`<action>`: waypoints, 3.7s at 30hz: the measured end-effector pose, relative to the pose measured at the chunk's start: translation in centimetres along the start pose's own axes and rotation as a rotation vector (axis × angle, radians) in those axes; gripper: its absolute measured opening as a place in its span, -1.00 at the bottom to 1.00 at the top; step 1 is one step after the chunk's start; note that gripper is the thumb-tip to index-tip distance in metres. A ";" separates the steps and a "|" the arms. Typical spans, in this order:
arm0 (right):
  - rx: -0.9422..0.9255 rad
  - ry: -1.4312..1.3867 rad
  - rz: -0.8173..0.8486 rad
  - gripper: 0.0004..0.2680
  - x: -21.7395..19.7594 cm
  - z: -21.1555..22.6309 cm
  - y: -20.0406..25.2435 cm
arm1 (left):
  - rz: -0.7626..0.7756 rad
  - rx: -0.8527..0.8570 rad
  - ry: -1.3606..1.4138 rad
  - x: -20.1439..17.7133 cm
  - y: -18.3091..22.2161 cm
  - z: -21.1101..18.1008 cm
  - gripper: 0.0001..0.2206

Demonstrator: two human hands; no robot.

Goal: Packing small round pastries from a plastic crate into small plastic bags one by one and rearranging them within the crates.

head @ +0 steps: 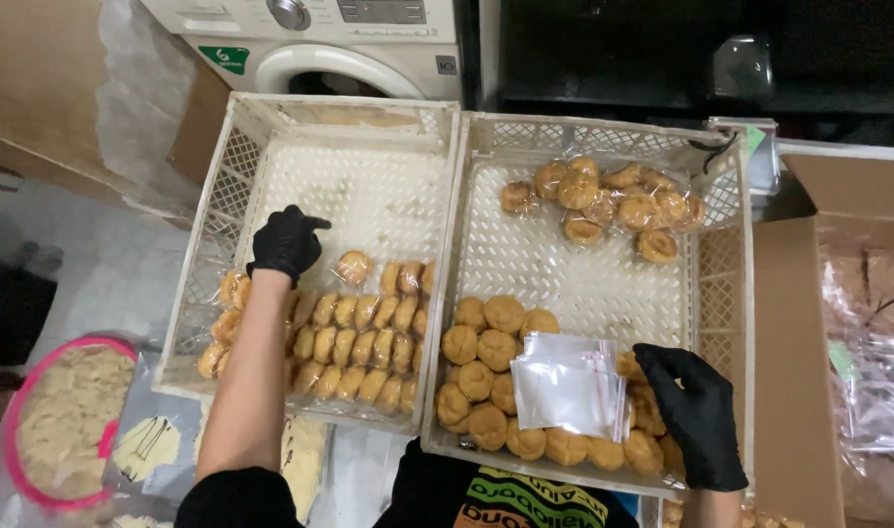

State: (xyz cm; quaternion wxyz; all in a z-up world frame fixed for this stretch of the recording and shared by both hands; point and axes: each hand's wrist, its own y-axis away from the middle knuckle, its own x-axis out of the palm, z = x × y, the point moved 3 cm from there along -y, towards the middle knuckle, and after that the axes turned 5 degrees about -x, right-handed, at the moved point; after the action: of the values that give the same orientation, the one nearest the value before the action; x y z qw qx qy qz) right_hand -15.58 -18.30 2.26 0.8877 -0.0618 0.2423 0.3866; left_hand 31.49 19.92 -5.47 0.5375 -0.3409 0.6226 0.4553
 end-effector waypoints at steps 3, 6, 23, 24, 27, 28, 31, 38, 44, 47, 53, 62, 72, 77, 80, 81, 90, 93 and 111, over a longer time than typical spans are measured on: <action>-0.010 0.005 0.034 -0.86 0.7 -0.8 -0.4 | 0.233 0.019 0.051 3.3 -0.5 1.6 -0.62; -0.078 0.054 0.045 -0.87 1.2 -2.1 -0.6 | 0.235 0.246 0.146 8.0 -2.2 3.6 -0.69; -0.042 -0.030 0.052 -0.85 0.9 -3.1 -0.3 | 0.547 0.199 0.723 -3.2 6.0 -7.4 -0.27; -0.038 -0.034 0.063 -0.84 0.9 -3.3 -0.3 | 0.640 0.168 0.706 -3.4 6.3 -7.6 -0.22; 0.082 -0.075 0.072 -0.83 1.0 -2.7 -0.3 | 0.676 0.113 0.575 -2.8 5.8 -7.0 -0.46; 0.084 -0.077 0.070 -0.83 0.9 -3.0 -0.3 | 0.677 0.114 0.572 -2.8 5.4 -6.9 -0.46; 0.002 -0.088 0.087 -0.82 1.0 -3.2 -0.2 | 0.655 0.032 0.415 -1.9 4.2 -6.0 -0.42; 0.076 -0.074 0.123 -0.82 1.4 -5.0 -0.6 | 0.822 0.029 0.611 -1.6 3.9 -5.4 -0.40; 0.087 -0.118 0.110 -0.83 1.5 -4.3 -0.5 | 0.716 0.052 0.548 -1.2 3.8 -5.2 -0.53; 0.069 -0.076 0.125 -0.83 1.6 -4.3 -0.7 | 0.811 0.057 0.643 -1.9 4.7 -6.1 -0.46; -0.126 0.168 0.223 -0.80 1.3 -3.4 -2.7 | 0.679 0.180 0.544 0.3 4.6 -5.8 -0.46; -0.227 0.461 0.478 -0.76 11.0 4.2 -15.5 | 0.218 0.352 0.552 5.6 4.3 -3.8 -0.74; -0.075 0.617 0.097 -0.52 22.8 1.3 -22.3 | 0.060 0.118 0.674 2.9 7.6 -5.8 -0.42; 0.018 0.372 0.087 -0.61 22.0 7.6 -19.6 | 0.027 -0.024 0.777 8.4 5.3 -2.5 -0.66; -0.078 0.112 0.005 -0.68 22.7 13.0 -18.5 | -0.028 0.048 0.614 6.6 6.1 -3.3 -0.83; -0.185 -0.024 -0.023 -0.70 23.3 14.6 -18.1 | -0.056 0.088 0.512 6.0 6.7 -3.6 -0.92; -0.872 0.297 0.774 -0.78 40.1 16.3 -10.0 | 0.226 0.444 0.470 1.0 9.1 -2.5 -0.80; -1.078 0.236 0.861 -0.78 45.2 8.6 -11.1 | 0.127 0.305 0.578 -0.4 7.4 0.3 -0.80; -0.493 0.880 -0.276 -0.62 20.4 3.7 -25.8 | 0.105 0.094 0.521 4.7 6.6 -0.9 -0.60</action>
State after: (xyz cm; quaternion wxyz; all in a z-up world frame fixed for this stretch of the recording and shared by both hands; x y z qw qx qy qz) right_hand 16.22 -21.74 -6.21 0.7036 -0.4569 0.4840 0.2488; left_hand 24.21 21.70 -8.73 0.3501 -0.3885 0.7773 0.3498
